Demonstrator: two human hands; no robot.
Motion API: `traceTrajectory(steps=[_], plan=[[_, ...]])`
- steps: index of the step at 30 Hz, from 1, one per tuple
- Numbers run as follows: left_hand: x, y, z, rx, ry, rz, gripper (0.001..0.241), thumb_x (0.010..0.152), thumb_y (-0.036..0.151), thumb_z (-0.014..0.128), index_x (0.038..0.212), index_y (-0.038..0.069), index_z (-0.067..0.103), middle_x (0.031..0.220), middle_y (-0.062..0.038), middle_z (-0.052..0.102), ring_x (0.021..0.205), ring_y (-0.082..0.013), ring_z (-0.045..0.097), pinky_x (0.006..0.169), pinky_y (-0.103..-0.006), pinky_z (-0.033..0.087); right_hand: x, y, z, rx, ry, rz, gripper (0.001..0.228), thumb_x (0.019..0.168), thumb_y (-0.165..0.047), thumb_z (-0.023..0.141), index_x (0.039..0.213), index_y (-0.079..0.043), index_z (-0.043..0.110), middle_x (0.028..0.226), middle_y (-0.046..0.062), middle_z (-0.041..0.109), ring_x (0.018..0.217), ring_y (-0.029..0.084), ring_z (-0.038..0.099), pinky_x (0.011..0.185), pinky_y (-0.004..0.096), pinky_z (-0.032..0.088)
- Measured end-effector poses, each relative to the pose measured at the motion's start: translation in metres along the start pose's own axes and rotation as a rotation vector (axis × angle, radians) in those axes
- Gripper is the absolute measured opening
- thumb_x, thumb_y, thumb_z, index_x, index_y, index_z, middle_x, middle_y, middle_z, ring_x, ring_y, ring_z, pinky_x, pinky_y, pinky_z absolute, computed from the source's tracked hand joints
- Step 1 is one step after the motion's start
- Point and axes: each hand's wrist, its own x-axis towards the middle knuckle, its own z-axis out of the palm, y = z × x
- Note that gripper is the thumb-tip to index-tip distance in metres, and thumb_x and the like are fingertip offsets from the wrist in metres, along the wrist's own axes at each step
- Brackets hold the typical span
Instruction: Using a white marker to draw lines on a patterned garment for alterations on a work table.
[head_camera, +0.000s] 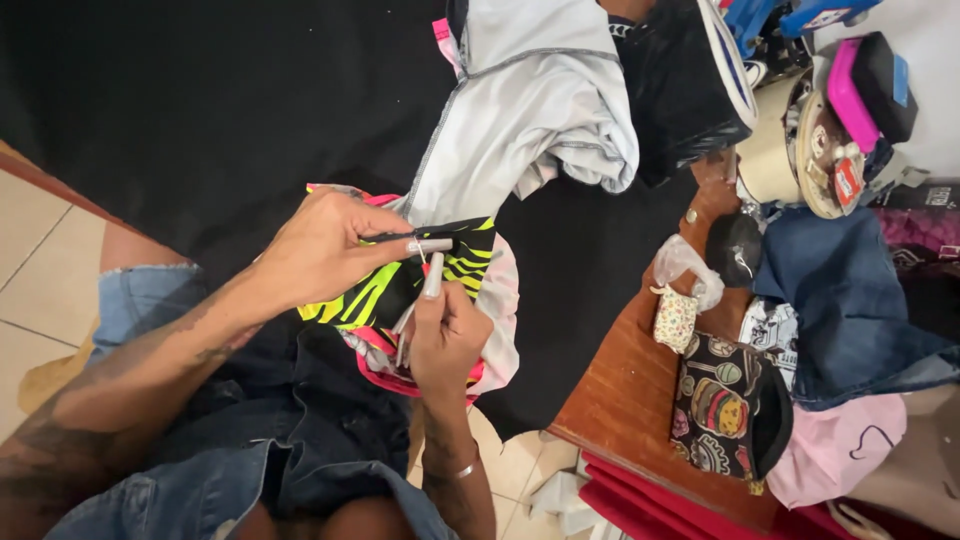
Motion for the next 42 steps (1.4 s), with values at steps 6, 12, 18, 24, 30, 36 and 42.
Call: traceTrajectory(steps=[6, 12, 18, 24, 30, 36, 42], plan=[[-0.003, 0.014, 0.0, 0.04, -0.006, 0.027, 0.017, 0.11, 0.014, 0.086, 0.118, 0.017, 0.101, 0.091, -0.007, 0.097, 0.079, -0.0242, 0.087, 0.075, -0.0429, 0.063, 0.004, -0.006, 0.001, -0.058, -0.016, -0.041, 0.047, 0.119, -0.02, 0.071, 0.073, -0.012, 0.073, 0.043, 0.0, 0.062, 0.037, 0.019, 0.061, 0.05, 0.032, 0.054], [-0.003, -0.022, 0.007, 0.171, -0.025, 0.088, 0.022, 0.113, 0.018, 0.086, 0.127, 0.026, 0.101, 0.096, -0.001, 0.097, 0.082, -0.0289, 0.091, 0.076, -0.0426, 0.065, 0.006, -0.008, 0.01, -0.223, -0.009, -0.141, 0.037, 0.119, -0.016, 0.07, 0.083, -0.011, 0.073, 0.049, 0.005, 0.064, 0.045, 0.03, 0.066, 0.052, 0.035, 0.055], [-0.007, -0.016, 0.011, 0.47, -0.065, 0.221, 0.025, 0.105, 0.026, 0.086, 0.128, 0.029, 0.094, 0.092, -0.011, 0.093, 0.095, -0.0423, 0.088, 0.085, -0.058, 0.068, 0.023, -0.026, 0.025, -0.355, 0.06, -0.234, 0.032, 0.122, -0.012, 0.066, 0.091, -0.01, 0.071, 0.059, 0.013, 0.061, 0.054, 0.039, 0.07, 0.057, 0.04, 0.058], [-0.009, -0.02, 0.006, 0.438, -0.037, 0.204, 0.018, 0.11, 0.032, 0.084, 0.124, 0.032, 0.095, 0.101, -0.005, 0.096, 0.105, -0.0365, 0.09, 0.092, -0.0531, 0.069, 0.065, -0.049, 0.004, -0.485, 0.389, -0.467, 0.029, 0.13, -0.018, 0.058, 0.116, -0.005, 0.08, 0.09, 0.011, 0.079, 0.08, 0.041, 0.079, 0.097, 0.047, 0.069], [-0.02, 0.027, -0.001, 0.718, -0.003, 0.347, 0.019, 0.111, 0.021, 0.085, 0.125, 0.021, 0.096, 0.101, -0.009, 0.095, 0.097, -0.0411, 0.09, 0.087, -0.0536, 0.07, 0.117, 0.006, 0.014, -0.596, 0.019, -0.732, 0.029, 0.127, -0.025, 0.066, 0.124, -0.003, 0.084, 0.071, 0.015, 0.07, 0.079, 0.043, 0.083, 0.117, 0.058, 0.069], [-0.037, 0.04, -0.025, 0.791, 0.128, 0.387, 0.019, 0.116, 0.04, 0.083, 0.124, 0.024, 0.089, 0.095, -0.003, 0.093, 0.096, -0.031, 0.091, 0.086, -0.0494, 0.07, 0.141, 0.012, -0.014, -0.694, 0.221, -0.966, 0.019, 0.117, -0.02, 0.079, 0.115, -0.005, 0.09, 0.076, 0.003, 0.07, 0.067, 0.029, 0.076, 0.08, 0.04, 0.072], [-0.03, 0.061, -0.038, 0.745, 0.12, 0.416, 0.017, 0.118, 0.041, 0.08, 0.111, 0.026, 0.083, 0.091, -0.001, 0.088, 0.099, -0.0348, 0.089, 0.087, -0.0505, 0.069, 0.168, 0.002, -0.029, -0.654, 0.296, -0.812, 0.024, 0.127, -0.017, 0.066, 0.116, -0.002, 0.082, 0.068, 0.008, 0.062, 0.061, 0.036, 0.072, 0.068, 0.043, 0.066]])
